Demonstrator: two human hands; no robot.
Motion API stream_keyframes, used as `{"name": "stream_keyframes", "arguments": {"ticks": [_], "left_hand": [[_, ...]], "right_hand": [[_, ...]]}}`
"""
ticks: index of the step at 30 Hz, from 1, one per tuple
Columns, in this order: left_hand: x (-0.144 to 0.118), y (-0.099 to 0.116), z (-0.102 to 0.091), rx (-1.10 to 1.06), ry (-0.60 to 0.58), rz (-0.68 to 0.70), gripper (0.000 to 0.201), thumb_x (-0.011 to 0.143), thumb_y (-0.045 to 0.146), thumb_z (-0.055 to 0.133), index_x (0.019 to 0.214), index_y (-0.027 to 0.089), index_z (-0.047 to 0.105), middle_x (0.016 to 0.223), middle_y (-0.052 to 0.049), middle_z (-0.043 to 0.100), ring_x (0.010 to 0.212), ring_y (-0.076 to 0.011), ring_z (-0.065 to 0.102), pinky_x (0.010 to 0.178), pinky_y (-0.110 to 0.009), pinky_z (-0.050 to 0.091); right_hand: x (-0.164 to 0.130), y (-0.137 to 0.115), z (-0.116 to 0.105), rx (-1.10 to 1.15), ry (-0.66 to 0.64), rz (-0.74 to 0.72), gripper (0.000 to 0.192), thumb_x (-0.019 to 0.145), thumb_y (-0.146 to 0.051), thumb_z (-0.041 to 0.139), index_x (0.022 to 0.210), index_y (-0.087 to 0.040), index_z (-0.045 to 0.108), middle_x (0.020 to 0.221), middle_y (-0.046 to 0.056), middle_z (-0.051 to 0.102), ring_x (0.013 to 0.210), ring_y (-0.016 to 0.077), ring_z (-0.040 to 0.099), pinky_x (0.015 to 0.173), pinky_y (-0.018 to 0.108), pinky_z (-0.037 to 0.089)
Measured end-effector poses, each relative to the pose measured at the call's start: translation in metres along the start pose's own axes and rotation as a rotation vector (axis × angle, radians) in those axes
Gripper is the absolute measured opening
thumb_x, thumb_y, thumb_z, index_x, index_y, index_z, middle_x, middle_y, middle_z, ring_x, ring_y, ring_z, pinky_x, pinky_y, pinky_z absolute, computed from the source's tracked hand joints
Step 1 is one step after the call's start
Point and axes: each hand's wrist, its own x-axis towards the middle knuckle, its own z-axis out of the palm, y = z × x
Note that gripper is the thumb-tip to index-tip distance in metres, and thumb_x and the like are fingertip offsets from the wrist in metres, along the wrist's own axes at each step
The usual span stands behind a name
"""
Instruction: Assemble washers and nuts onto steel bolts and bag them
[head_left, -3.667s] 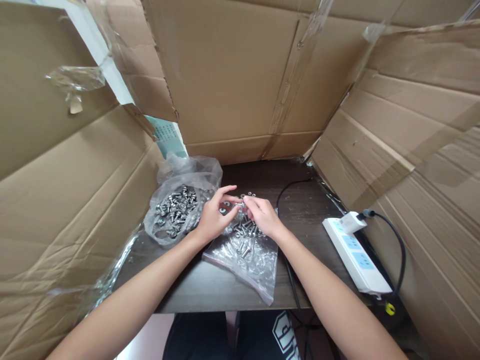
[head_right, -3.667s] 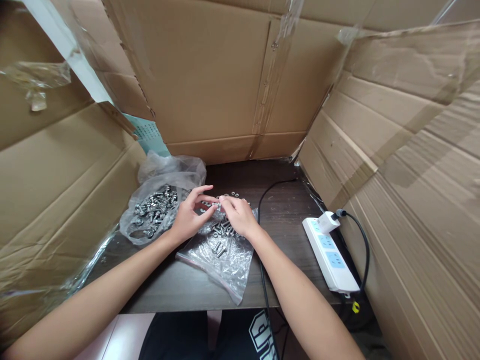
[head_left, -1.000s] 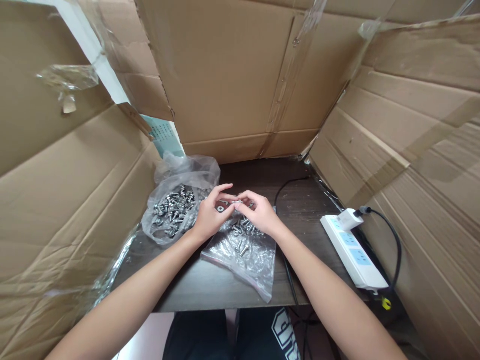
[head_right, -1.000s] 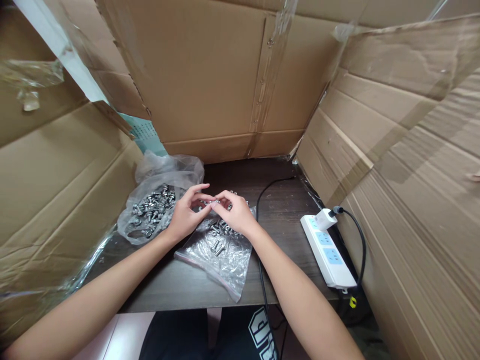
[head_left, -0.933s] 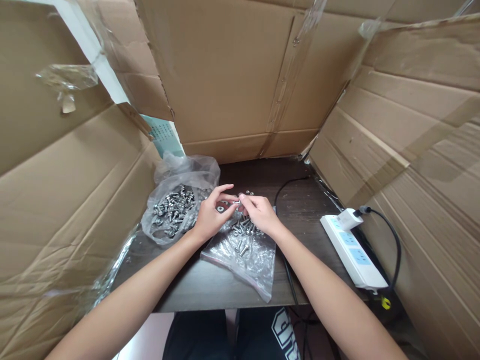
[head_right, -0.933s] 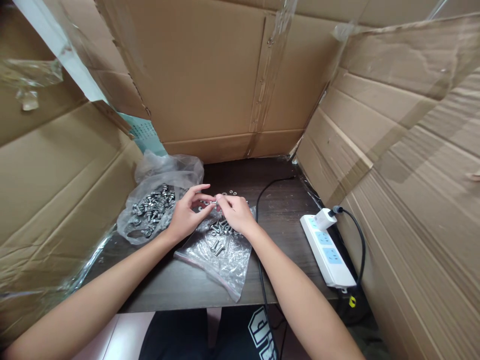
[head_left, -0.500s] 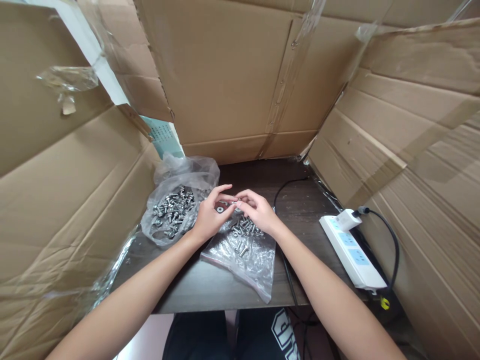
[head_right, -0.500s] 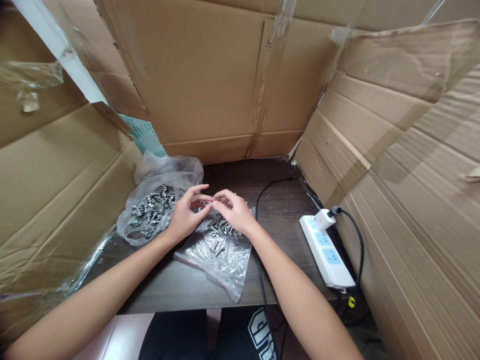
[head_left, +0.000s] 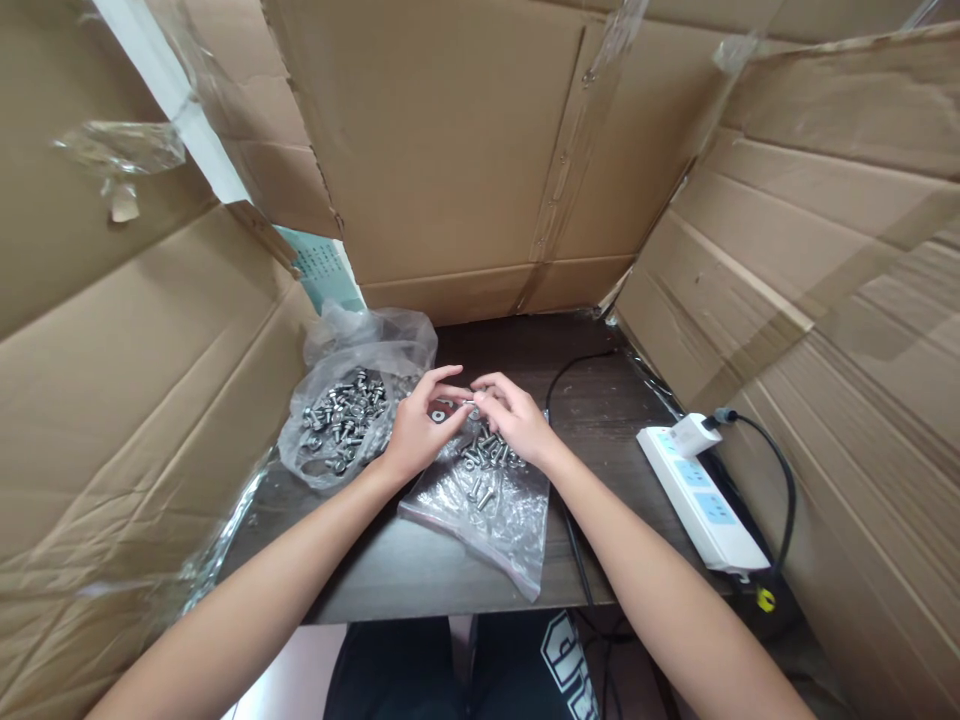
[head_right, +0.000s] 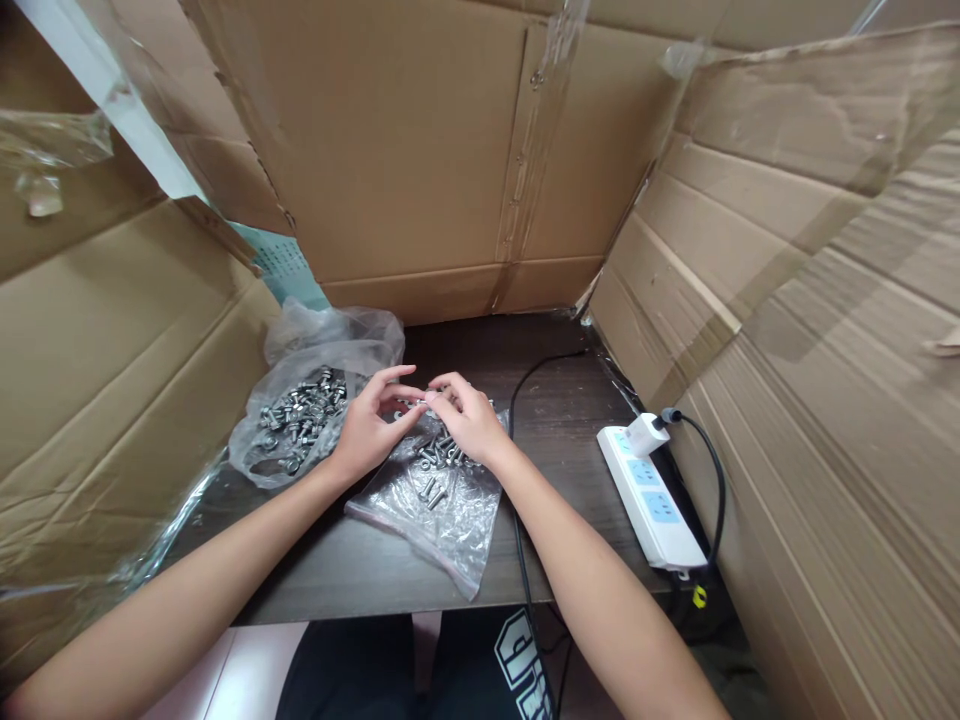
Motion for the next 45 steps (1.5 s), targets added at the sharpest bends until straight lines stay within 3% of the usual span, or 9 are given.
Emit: {"name": "stream_keyframes", "arguments": {"ticks": [6,10,15,19,27,32,36,41,45], "left_hand": [[0.0003,0.0000,0.0006,0.005,0.000,0.000,0.050,0.089,0.028,0.076,0.135,0.019,0.058,0.101,-0.007,0.082,0.087,-0.0181,0.079,0.079,-0.029,0.063],[0.0003,0.0007,0.0007,-0.007,0.010,0.006,0.051,0.089,0.029,0.076,0.135,0.019,0.058,0.101,-0.007,0.082,0.091,-0.0193,0.079,0.078,-0.029,0.063],[0.0001,0.0007,0.0008,0.001,-0.001,0.004,0.051,0.089,0.027,0.076,0.136,0.020,0.058,0.102,-0.007,0.082,0.092,-0.0194,0.079,0.081,-0.030,0.064],[0.0004,-0.0003,0.0007,-0.008,0.009,0.004,0.051,0.089,0.027,0.077,0.135,0.019,0.057,0.102,-0.007,0.082,0.093,-0.0195,0.079,0.079,-0.029,0.063],[0.0001,-0.0016,0.0015,-0.006,0.013,0.003,0.051,0.089,0.028,0.077,0.136,0.019,0.058,0.102,-0.007,0.082,0.092,-0.0195,0.079,0.079,-0.029,0.063],[-0.0003,-0.0028,0.0017,-0.011,0.001,0.008,0.052,0.089,0.027,0.077,0.136,0.019,0.058,0.102,-0.007,0.082,0.093,-0.0196,0.079,0.080,-0.029,0.063],[-0.0001,-0.0030,0.0011,-0.013,0.008,0.007,0.051,0.089,0.026,0.076,0.136,0.019,0.057,0.102,-0.007,0.082,0.093,-0.0192,0.079,0.079,-0.028,0.063],[0.0004,-0.0024,0.0007,-0.018,-0.001,0.003,0.052,0.089,0.026,0.076,0.137,0.019,0.058,0.103,-0.008,0.082,0.091,-0.0187,0.079,0.079,-0.028,0.063],[0.0001,-0.0027,0.0010,-0.018,0.010,0.007,0.051,0.089,0.027,0.077,0.136,0.019,0.058,0.102,-0.007,0.082,0.091,-0.0188,0.079,0.079,-0.028,0.063]], "right_hand": [[0.0000,0.0011,0.0007,-0.055,-0.015,0.031,0.045,0.097,-0.058,0.052,0.077,-0.020,0.065,0.060,-0.002,0.053,0.059,0.0151,0.051,0.061,0.029,0.040],[0.0013,0.0028,-0.0004,0.065,0.002,0.005,0.039,0.086,-0.055,0.069,0.107,-0.022,0.067,0.077,-0.002,0.062,0.062,0.0142,0.054,0.061,0.028,0.043],[0.0014,0.0021,-0.0012,-0.037,0.004,0.056,0.049,0.099,-0.058,0.049,0.071,-0.020,0.063,0.059,-0.001,0.054,0.058,0.0155,0.052,0.061,0.030,0.041],[0.0010,0.0001,-0.0004,0.075,-0.021,0.008,0.032,0.089,-0.051,0.064,0.100,-0.021,0.066,0.068,-0.004,0.058,0.058,0.0142,0.051,0.060,0.028,0.041],[0.0004,0.0003,-0.0002,0.033,0.009,-0.011,0.034,0.091,-0.054,0.062,0.098,-0.021,0.066,0.070,-0.003,0.059,0.059,0.0141,0.051,0.060,0.028,0.039],[0.0011,0.0018,-0.0011,-0.082,0.039,0.042,0.053,0.100,-0.059,0.045,0.067,-0.021,0.060,0.056,0.000,0.052,0.056,0.0154,0.051,0.061,0.030,0.039],[0.0010,0.0026,-0.0011,0.072,-0.015,-0.006,0.035,0.089,-0.054,0.066,0.103,-0.022,0.067,0.073,-0.003,0.061,0.058,0.0145,0.053,0.060,0.028,0.041],[0.0005,0.0028,-0.0007,-0.087,-0.004,0.041,0.053,0.101,-0.059,0.047,0.067,-0.020,0.062,0.057,0.000,0.053,0.057,0.0156,0.052,0.060,0.029,0.039],[0.0009,0.0019,-0.0003,0.045,-0.001,-0.014,0.036,0.091,-0.056,0.063,0.099,-0.022,0.067,0.071,-0.002,0.059,0.059,0.0149,0.053,0.059,0.028,0.041]]}}
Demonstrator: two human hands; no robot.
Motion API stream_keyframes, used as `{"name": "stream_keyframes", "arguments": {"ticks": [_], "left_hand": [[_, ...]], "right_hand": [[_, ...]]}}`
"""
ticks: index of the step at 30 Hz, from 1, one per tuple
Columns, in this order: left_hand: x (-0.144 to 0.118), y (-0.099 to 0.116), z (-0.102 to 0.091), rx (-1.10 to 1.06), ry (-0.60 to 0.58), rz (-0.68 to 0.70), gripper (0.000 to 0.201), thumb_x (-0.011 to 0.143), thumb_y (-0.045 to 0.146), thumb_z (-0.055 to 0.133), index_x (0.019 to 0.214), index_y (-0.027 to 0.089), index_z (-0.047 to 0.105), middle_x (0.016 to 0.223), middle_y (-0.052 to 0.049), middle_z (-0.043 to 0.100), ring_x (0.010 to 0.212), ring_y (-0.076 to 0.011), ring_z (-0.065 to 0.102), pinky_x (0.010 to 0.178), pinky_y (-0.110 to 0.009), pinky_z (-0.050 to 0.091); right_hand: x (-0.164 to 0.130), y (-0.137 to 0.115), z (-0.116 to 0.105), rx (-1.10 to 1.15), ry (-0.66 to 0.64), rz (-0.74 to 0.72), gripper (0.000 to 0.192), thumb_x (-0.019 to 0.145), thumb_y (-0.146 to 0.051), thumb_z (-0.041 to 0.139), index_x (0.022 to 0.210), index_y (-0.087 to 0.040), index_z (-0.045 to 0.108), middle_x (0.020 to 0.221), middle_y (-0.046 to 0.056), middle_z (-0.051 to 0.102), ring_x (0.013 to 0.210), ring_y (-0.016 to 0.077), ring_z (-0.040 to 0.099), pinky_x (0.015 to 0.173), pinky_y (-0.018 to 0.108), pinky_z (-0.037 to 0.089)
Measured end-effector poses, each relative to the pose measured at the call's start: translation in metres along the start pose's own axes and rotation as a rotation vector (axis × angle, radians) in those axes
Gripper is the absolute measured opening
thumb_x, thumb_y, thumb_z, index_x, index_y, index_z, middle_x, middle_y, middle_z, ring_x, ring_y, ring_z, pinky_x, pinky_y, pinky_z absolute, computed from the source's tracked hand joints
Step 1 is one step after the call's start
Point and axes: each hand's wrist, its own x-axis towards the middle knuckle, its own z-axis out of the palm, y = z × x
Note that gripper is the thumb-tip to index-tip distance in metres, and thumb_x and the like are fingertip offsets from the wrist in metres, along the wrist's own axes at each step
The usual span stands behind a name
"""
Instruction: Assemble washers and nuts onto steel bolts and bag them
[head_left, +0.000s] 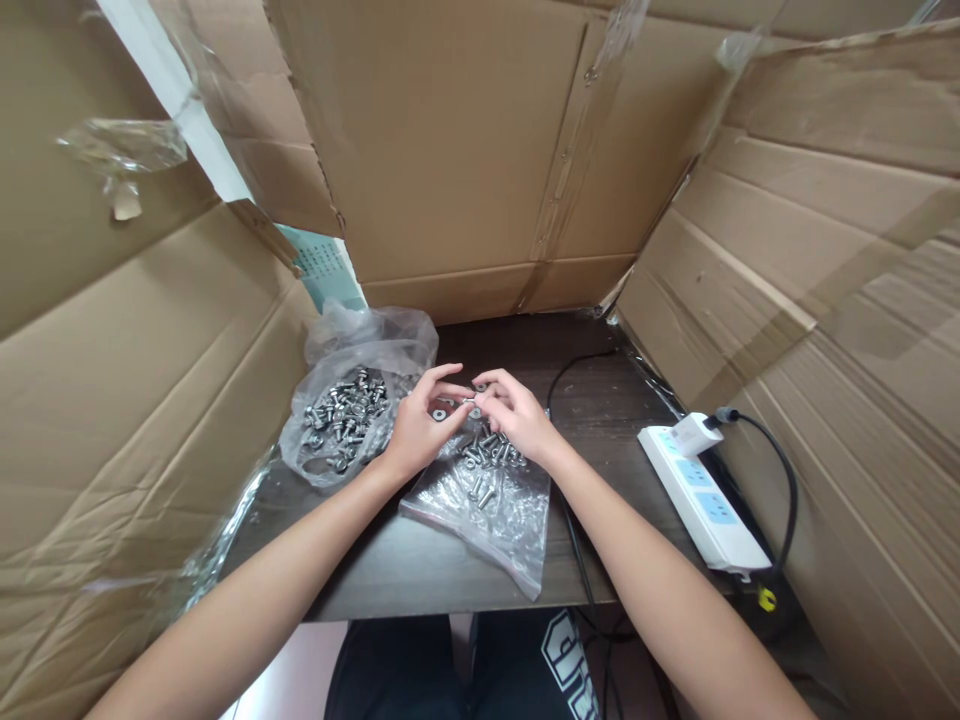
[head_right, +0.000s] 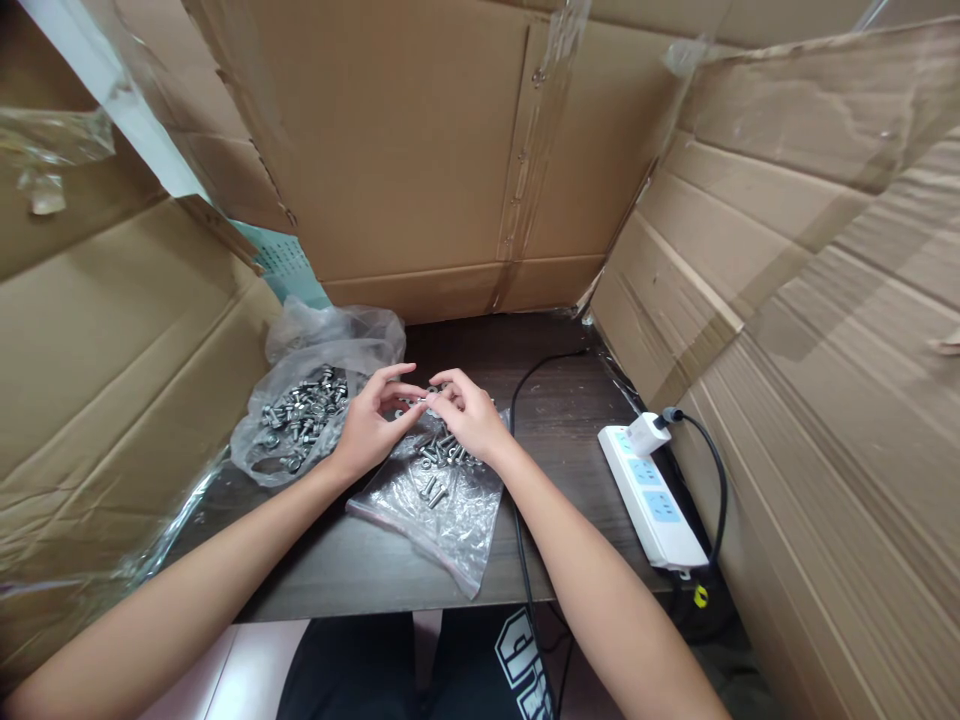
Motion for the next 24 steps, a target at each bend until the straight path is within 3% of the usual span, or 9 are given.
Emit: {"name": "stream_keyframes", "arguments": {"ticks": [1,5,10,14,16,18,21,24], "left_hand": [[-0.0002,-0.0002,0.0001,-0.002,-0.004,0.002,0.051,0.089,0.027,0.077,0.136,0.019,0.058,0.102,-0.007,0.082,0.091,-0.0187,0.079,0.079,-0.028,0.063],[-0.0010,-0.0005,0.0005,-0.009,-0.024,0.001,0.052,0.088,0.025,0.077,0.137,0.019,0.058,0.103,-0.007,0.082,0.090,-0.0183,0.079,0.080,-0.028,0.063],[-0.0005,0.0009,-0.0001,-0.001,-0.007,-0.007,0.051,0.089,0.027,0.076,0.136,0.019,0.058,0.102,-0.007,0.082,0.093,-0.0197,0.079,0.080,-0.029,0.063],[-0.0002,0.0012,-0.0004,-0.012,-0.021,-0.008,0.051,0.089,0.027,0.076,0.136,0.019,0.057,0.104,-0.008,0.082,0.093,-0.0198,0.079,0.080,-0.030,0.064],[-0.0002,0.0013,-0.0003,-0.008,-0.017,-0.009,0.052,0.089,0.027,0.076,0.136,0.019,0.057,0.104,-0.008,0.082,0.093,-0.0201,0.079,0.080,-0.030,0.064],[-0.0001,0.0013,-0.0003,0.000,-0.011,-0.010,0.051,0.089,0.028,0.076,0.135,0.020,0.058,0.103,-0.008,0.082,0.092,-0.0200,0.079,0.080,-0.030,0.063],[0.0002,0.0002,-0.0001,0.002,-0.006,-0.007,0.049,0.090,0.030,0.076,0.134,0.019,0.059,0.102,-0.008,0.082,0.089,-0.0190,0.078,0.079,-0.030,0.063],[0.0006,-0.0018,0.0000,-0.002,-0.010,-0.006,0.049,0.089,0.028,0.076,0.134,0.019,0.059,0.103,-0.008,0.081,0.092,-0.0193,0.078,0.081,-0.030,0.063]], "right_hand": [[0.0002,-0.0002,0.0000,0.005,-0.010,-0.004,0.035,0.089,-0.055,0.065,0.100,-0.022,0.067,0.072,-0.002,0.059,0.060,0.0151,0.053,0.059,0.028,0.041],[0.0003,-0.0004,-0.0007,-0.132,0.043,0.032,0.051,0.100,-0.057,0.045,0.070,-0.020,0.062,0.060,0.000,0.052,0.059,0.0163,0.052,0.062,0.030,0.039],[-0.0003,0.0002,0.0001,0.006,-0.043,0.032,0.034,0.091,-0.054,0.061,0.100,-0.022,0.067,0.068,-0.003,0.057,0.057,0.0148,0.051,0.058,0.028,0.040],[-0.0001,0.0006,0.0002,-0.131,-0.010,0.068,0.053,0.101,-0.059,0.043,0.067,-0.021,0.059,0.058,0.000,0.053,0.058,0.0160,0.053,0.062,0.030,0.040],[0.0002,0.0004,-0.0004,-0.095,-0.001,0.065,0.049,0.102,-0.057,0.043,0.072,-0.022,0.059,0.061,-0.001,0.055,0.058,0.0156,0.053,0.062,0.030,0.041],[0.0003,0.0001,-0.0007,-0.028,-0.052,0.060,0.035,0.098,-0.053,0.051,0.084,-0.022,0.061,0.066,-0.003,0.057,0.058,0.0146,0.053,0.061,0.028,0.041],[-0.0003,0.0001,0.0008,-0.024,-0.118,0.066,0.031,0.098,-0.050,0.051,0.087,-0.022,0.061,0.069,-0.003,0.058,0.059,0.0142,0.053,0.061,0.028,0.042],[-0.0016,0.0011,0.0031,-0.021,-0.088,0.029,0.022,0.093,-0.044,0.058,0.096,-0.022,0.059,0.078,-0.002,0.059,0.063,0.0138,0.054,0.062,0.028,0.042]]}}
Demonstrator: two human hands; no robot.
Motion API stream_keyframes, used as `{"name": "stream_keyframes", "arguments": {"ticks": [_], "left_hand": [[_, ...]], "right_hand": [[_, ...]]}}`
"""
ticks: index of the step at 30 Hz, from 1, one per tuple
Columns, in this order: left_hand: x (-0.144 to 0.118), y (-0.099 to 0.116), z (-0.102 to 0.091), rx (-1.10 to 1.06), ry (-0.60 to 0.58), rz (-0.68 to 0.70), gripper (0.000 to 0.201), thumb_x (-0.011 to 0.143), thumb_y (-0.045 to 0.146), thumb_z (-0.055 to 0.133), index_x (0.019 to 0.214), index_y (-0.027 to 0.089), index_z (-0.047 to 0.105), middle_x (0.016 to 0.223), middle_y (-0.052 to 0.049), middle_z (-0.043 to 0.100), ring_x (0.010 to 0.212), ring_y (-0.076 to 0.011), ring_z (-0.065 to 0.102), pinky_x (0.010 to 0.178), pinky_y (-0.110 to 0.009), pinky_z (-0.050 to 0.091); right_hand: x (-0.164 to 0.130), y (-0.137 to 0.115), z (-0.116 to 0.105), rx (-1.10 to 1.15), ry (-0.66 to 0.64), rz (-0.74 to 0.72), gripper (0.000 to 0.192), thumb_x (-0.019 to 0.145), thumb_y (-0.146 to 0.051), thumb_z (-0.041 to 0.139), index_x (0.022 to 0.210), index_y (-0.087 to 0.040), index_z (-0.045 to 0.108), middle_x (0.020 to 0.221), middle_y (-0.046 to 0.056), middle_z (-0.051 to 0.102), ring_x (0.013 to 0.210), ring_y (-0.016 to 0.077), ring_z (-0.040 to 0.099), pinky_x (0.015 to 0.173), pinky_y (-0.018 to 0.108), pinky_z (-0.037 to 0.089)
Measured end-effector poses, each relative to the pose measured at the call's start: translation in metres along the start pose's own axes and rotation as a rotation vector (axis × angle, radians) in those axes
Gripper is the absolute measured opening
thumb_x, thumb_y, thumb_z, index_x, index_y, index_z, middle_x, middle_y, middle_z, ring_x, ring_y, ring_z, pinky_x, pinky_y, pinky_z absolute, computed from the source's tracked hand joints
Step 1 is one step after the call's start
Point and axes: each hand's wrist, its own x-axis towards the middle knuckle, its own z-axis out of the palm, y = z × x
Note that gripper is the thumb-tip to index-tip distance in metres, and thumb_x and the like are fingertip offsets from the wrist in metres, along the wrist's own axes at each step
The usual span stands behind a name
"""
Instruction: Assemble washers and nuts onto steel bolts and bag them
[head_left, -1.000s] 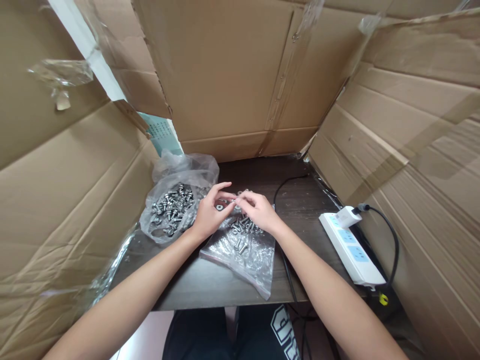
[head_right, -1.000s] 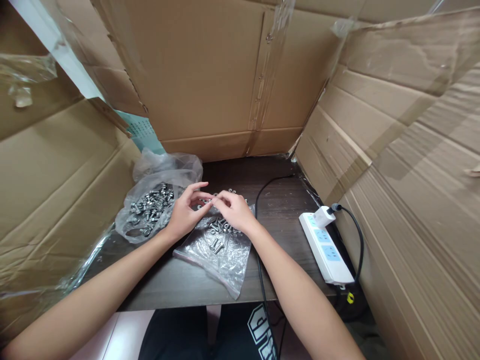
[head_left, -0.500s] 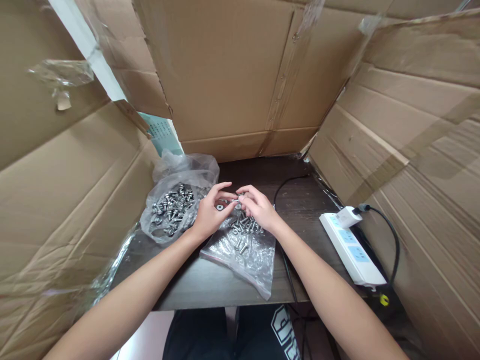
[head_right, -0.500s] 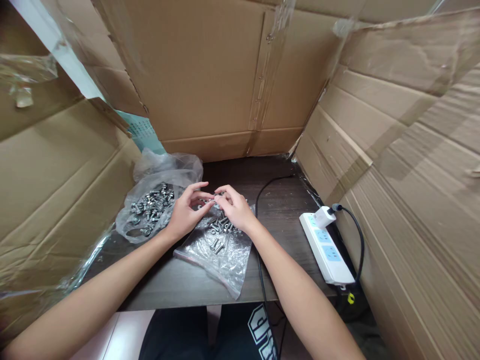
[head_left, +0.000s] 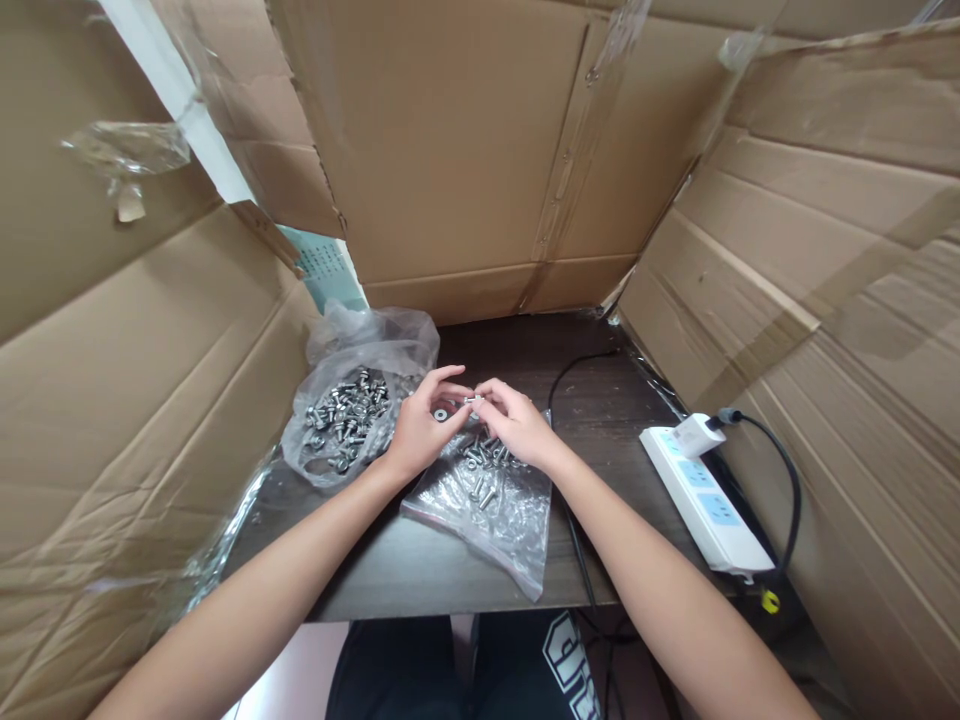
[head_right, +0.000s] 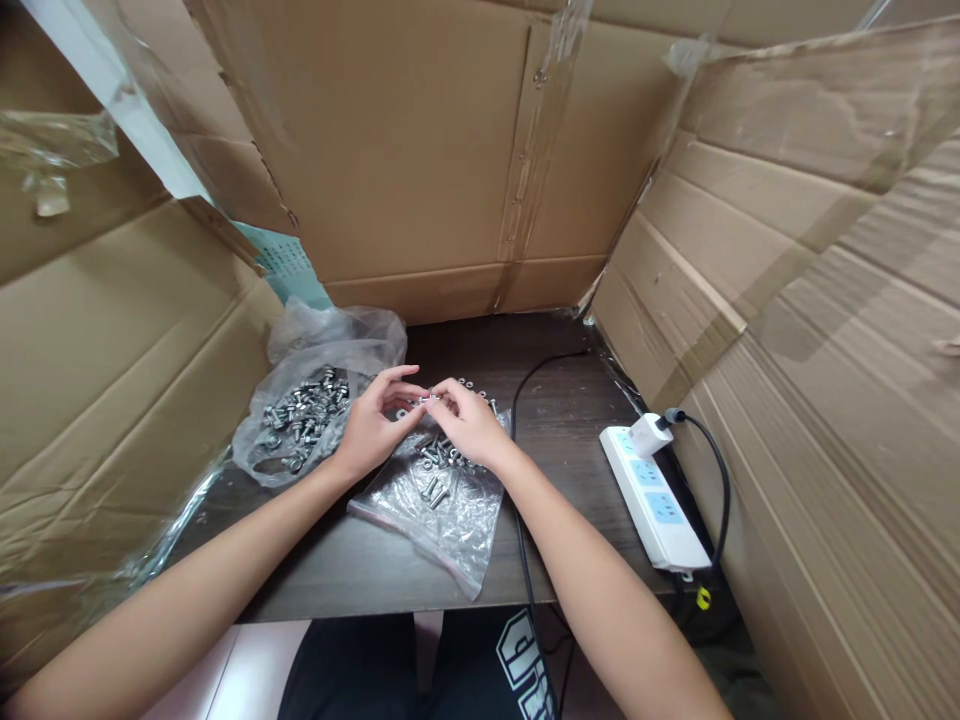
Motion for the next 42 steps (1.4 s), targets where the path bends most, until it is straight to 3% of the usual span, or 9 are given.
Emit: {"name": "stream_keyframes", "arguments": {"ticks": [5,10,15,21,26,32,35,37,42], "left_hand": [[0.0001,-0.0005,-0.0001,0.000,0.003,-0.011,0.048,0.088,0.026,0.076,0.132,0.019,0.060,0.103,-0.008,0.081,0.094,-0.0197,0.079,0.082,-0.030,0.063],[-0.0005,0.0016,-0.0002,0.006,-0.007,0.002,0.044,0.090,0.029,0.075,0.131,0.019,0.061,0.101,-0.007,0.081,0.092,-0.0192,0.079,0.081,-0.030,0.063],[-0.0004,0.0024,-0.0005,0.048,0.014,0.002,0.041,0.090,0.028,0.074,0.128,0.020,0.061,0.100,-0.006,0.081,0.091,-0.0188,0.078,0.080,-0.029,0.062],[0.0001,0.0026,-0.0003,0.058,0.003,0.022,0.041,0.090,0.029,0.075,0.128,0.019,0.062,0.100,-0.006,0.080,0.090,-0.0184,0.077,0.077,-0.028,0.062],[-0.0004,0.0038,-0.0010,0.068,0.009,0.014,0.041,0.091,0.029,0.074,0.129,0.020,0.061,0.100,-0.006,0.080,0.090,-0.0180,0.078,0.075,-0.026,0.061],[-0.0004,0.0044,-0.0014,0.074,0.007,0.015,0.040,0.091,0.028,0.073,0.129,0.020,0.061,0.100,-0.006,0.080,0.091,-0.0182,0.078,0.074,-0.026,0.062],[-0.0001,0.0038,-0.0012,0.071,0.008,0.011,0.041,0.091,0.029,0.074,0.129,0.021,0.061,0.101,-0.006,0.081,0.091,-0.0187,0.078,0.074,-0.027,0.062],[0.0000,0.0037,-0.0010,0.067,0.012,0.009,0.041,0.091,0.029,0.074,0.129,0.021,0.061,0.101,-0.006,0.081,0.091,-0.0186,0.078,0.074,-0.027,0.062],[-0.0003,0.0037,-0.0009,0.056,0.011,0.010,0.041,0.091,0.030,0.074,0.129,0.020,0.061,0.100,-0.006,0.080,0.091,-0.0181,0.078,0.077,-0.027,0.062]], "right_hand": [[-0.0006,-0.0006,-0.0007,-0.026,0.066,-0.035,0.036,0.082,-0.036,0.071,0.113,-0.023,0.056,0.098,0.000,0.062,0.065,0.0121,0.055,0.065,0.029,0.043],[0.0005,-0.0040,-0.0027,-0.154,0.074,-0.089,0.030,0.098,-0.045,0.056,0.081,-0.021,0.065,0.081,0.002,0.061,0.075,0.0172,0.058,0.073,0.032,0.045],[0.0007,-0.0030,-0.0023,-0.045,0.080,-0.079,0.022,0.088,-0.039,0.068,0.102,-0.021,0.066,0.106,0.004,0.065,0.076,0.0155,0.059,0.072,0.031,0.048],[0.0022,-0.0008,-0.0021,-0.102,0.074,-0.076,0.034,0.099,-0.046,0.050,0.081,-0.021,0.064,0.087,0.004,0.058,0.080,0.0190,0.058,0.073,0.033,0.046],[0.0011,-0.0025,-0.0022,-0.045,0.073,-0.056,0.016,0.090,-0.036,0.061,0.098,-0.023,0.061,0.093,0.002,0.063,0.081,0.0186,0.060,0.074,0.031,0.047],[0.0020,-0.0022,-0.0036,-0.104,0.101,-0.077,0.029,0.097,-0.043,0.052,0.080,-0.022,0.061,0.087,0.003,0.057,0.078,0.0181,0.058,0.073,0.033,0.046],[0.0020,-0.0014,-0.0031,-0.069,0.102,-0.082,0.012,0.088,-0.034,0.060,0.091,-0.022,0.061,0.093,0.002,0.061,0.076,0.0168,0.058,0.072,0.031,0.046],[0.0017,-0.0013,-0.0024,-0.037,0.107,-0.073,0.018,0.082,-0.030,0.063,0.099,-0.023,0.060,0.099,0.002,0.064,0.076,0.0163,0.058,0.070,0.030,0.046],[0.0016,-0.0025,-0.0012,-0.063,0.103,-0.085,0.013,0.085,-0.033,0.060,0.092,-0.022,0.063,0.096,0.003,0.065,0.077,0.0173,0.058,0.073,0.032,0.046]]}}
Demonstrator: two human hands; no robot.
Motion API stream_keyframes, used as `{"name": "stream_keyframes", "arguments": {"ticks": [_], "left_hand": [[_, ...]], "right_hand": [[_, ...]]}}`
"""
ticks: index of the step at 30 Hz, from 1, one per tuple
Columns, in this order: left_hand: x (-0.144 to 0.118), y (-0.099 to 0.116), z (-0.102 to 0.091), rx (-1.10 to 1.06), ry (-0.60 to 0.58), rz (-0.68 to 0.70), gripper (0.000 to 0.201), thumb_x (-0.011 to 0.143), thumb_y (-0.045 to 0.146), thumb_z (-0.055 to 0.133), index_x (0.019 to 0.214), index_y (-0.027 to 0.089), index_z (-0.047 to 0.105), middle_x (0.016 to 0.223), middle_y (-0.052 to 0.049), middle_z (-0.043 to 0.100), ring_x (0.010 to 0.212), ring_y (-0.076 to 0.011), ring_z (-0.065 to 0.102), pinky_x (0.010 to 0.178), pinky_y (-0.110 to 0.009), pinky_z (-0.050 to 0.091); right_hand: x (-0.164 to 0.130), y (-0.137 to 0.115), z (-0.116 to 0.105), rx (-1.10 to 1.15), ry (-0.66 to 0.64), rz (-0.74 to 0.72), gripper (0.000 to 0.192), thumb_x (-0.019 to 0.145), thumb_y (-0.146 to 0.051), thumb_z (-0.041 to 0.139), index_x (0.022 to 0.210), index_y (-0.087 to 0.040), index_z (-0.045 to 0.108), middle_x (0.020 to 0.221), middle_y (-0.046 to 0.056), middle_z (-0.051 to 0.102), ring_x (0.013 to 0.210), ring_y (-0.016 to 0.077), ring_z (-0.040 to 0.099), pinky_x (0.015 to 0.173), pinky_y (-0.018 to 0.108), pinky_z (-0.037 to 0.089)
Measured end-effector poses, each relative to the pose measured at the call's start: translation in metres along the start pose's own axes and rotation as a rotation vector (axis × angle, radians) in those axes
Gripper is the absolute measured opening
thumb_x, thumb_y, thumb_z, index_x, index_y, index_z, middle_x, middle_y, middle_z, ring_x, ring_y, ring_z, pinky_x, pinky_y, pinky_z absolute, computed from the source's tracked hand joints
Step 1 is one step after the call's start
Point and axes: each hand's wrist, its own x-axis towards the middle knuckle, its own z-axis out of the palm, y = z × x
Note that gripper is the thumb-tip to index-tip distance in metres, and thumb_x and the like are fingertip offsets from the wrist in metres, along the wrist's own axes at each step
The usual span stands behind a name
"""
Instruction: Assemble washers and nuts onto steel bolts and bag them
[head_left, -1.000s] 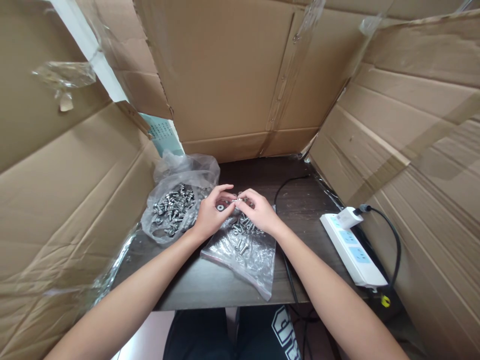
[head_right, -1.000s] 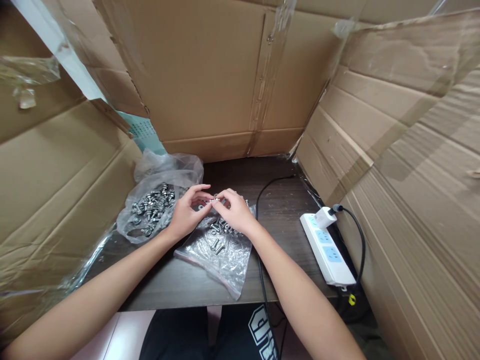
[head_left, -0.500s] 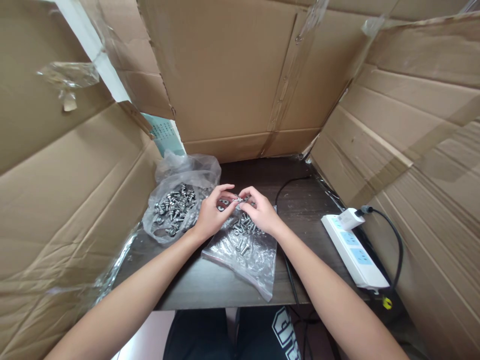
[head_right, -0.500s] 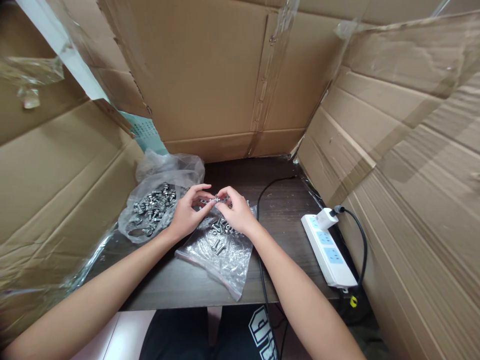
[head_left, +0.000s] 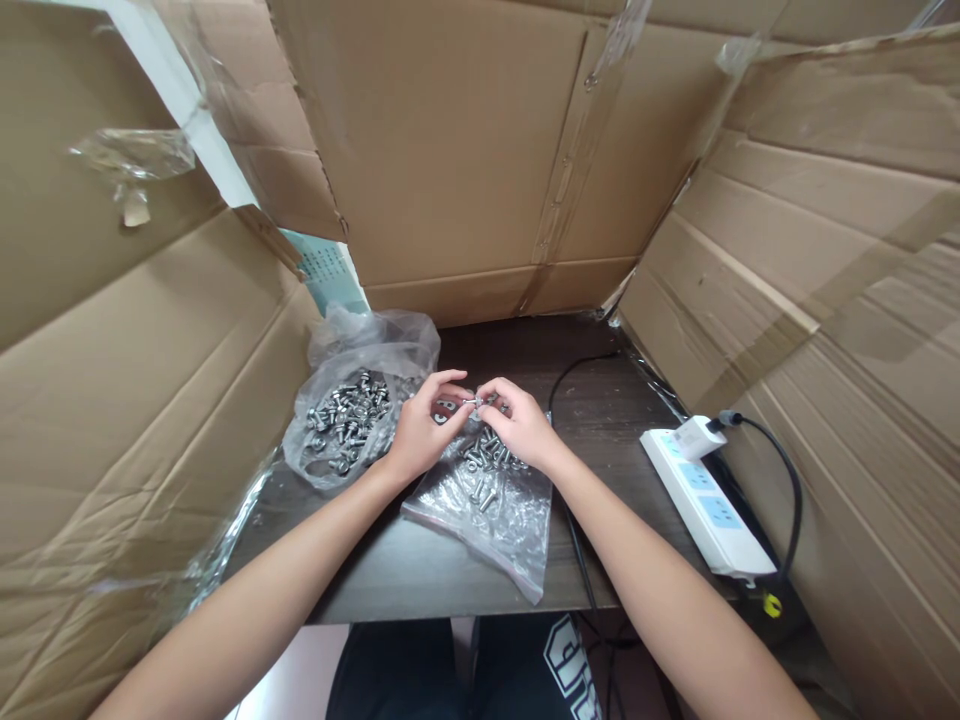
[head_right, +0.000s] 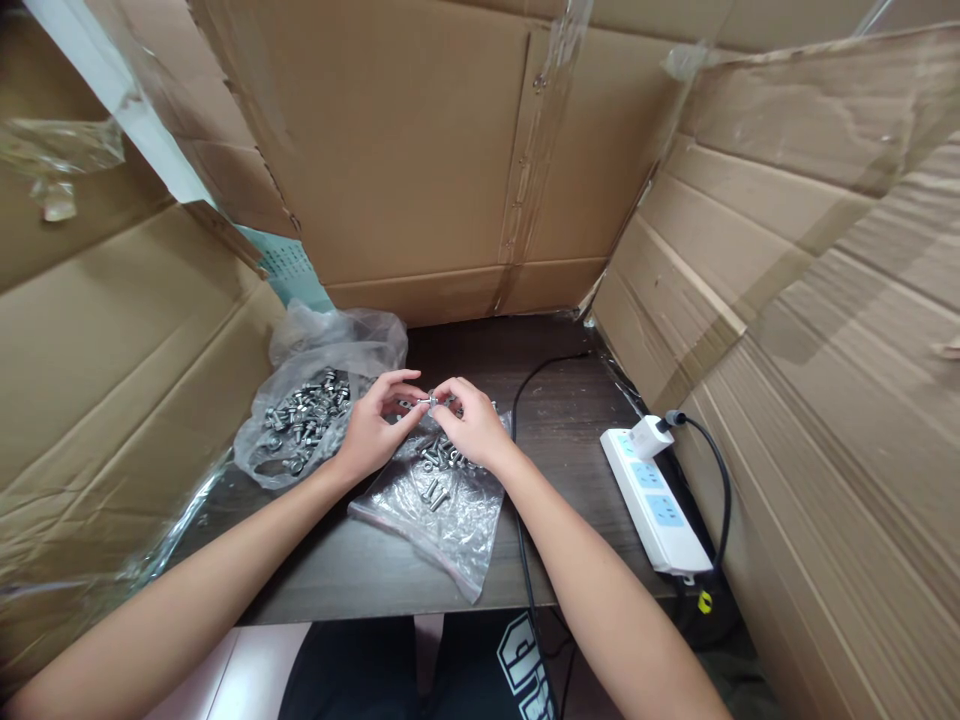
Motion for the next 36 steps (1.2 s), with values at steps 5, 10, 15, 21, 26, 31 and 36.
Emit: {"name": "stream_keyframes", "arguments": {"ticks": [5,10,15,21,26,31,36], "left_hand": [[0.0000,-0.0010,-0.0004,0.010,0.000,0.003,0.040,0.092,0.030,0.073,0.129,0.021,0.061,0.101,-0.006,0.080,0.092,-0.0188,0.077,0.076,-0.027,0.063],[-0.0009,-0.0001,0.0000,0.016,-0.025,0.014,0.040,0.091,0.028,0.073,0.129,0.021,0.061,0.102,-0.006,0.080,0.092,-0.0188,0.077,0.074,-0.027,0.062],[-0.0009,0.0012,-0.0005,0.018,-0.028,0.020,0.040,0.092,0.027,0.071,0.129,0.021,0.060,0.103,-0.007,0.080,0.093,-0.0188,0.078,0.075,-0.026,0.061],[-0.0004,0.0023,-0.0012,0.022,-0.037,0.028,0.041,0.091,0.027,0.073,0.129,0.021,0.060,0.101,-0.006,0.080,0.092,-0.0184,0.078,0.074,-0.026,0.061],[-0.0007,0.0023,-0.0011,0.026,-0.030,0.034,0.040,0.092,0.026,0.072,0.130,0.021,0.060,0.101,-0.006,0.080,0.093,-0.0186,0.078,0.074,-0.026,0.061],[-0.0007,0.0023,-0.0006,0.033,-0.025,0.046,0.040,0.093,0.027,0.073,0.130,0.021,0.060,0.101,-0.006,0.080,0.092,-0.0182,0.077,0.073,-0.025,0.061],[-0.0011,0.0024,-0.0003,0.036,-0.029,0.044,0.039,0.093,0.026,0.072,0.130,0.020,0.060,0.101,-0.006,0.080,0.092,-0.0180,0.077,0.073,-0.025,0.060]], "right_hand": [[0.0003,-0.0011,-0.0012,-0.046,-0.016,-0.013,0.019,0.091,-0.036,0.058,0.078,-0.022,0.062,0.082,0.001,0.061,0.076,0.0182,0.057,0.075,0.032,0.044],[-0.0013,-0.0030,-0.0022,-0.080,-0.019,-0.047,0.039,0.100,-0.044,0.050,0.069,-0.022,0.060,0.075,0.003,0.060,0.075,0.0191,0.058,0.075,0.034,0.043],[-0.0021,-0.0034,-0.0014,0.022,-0.034,0.001,0.017,0.090,-0.039,0.064,0.095,-0.023,0.065,0.094,0.003,0.067,0.084,0.0197,0.061,0.074,0.031,0.046],[-0.0014,-0.0033,-0.0026,0.003,-0.023,0.001,0.032,0.098,-0.045,0.050,0.080,-0.022,0.063,0.085,0.004,0.061,0.078,0.0197,0.060,0.074,0.033,0.046],[-0.0017,-0.0042,-0.0024,0.032,-0.036,0.027,0.022,0.091,-0.044,0.061,0.089,-0.022,0.065,0.090,0.003,0.068,0.082,0.0206,0.063,0.077,0.033,0.046],[-0.0010,-0.0039,-0.0029,0.016,-0.028,0.068,0.038,0.098,-0.051,0.049,0.078,-0.022,0.063,0.069,0.001,0.058,0.067,0.0182,0.054,0.069,0.032,0.042],[-0.0003,-0.0042,-0.0030,0.019,-0.040,0.078,0.039,0.098,-0.051,0.050,0.076,-0.022,0.062,0.069,0.001,0.059,0.068,0.0176,0.055,0.071,0.031,0.043]]}}
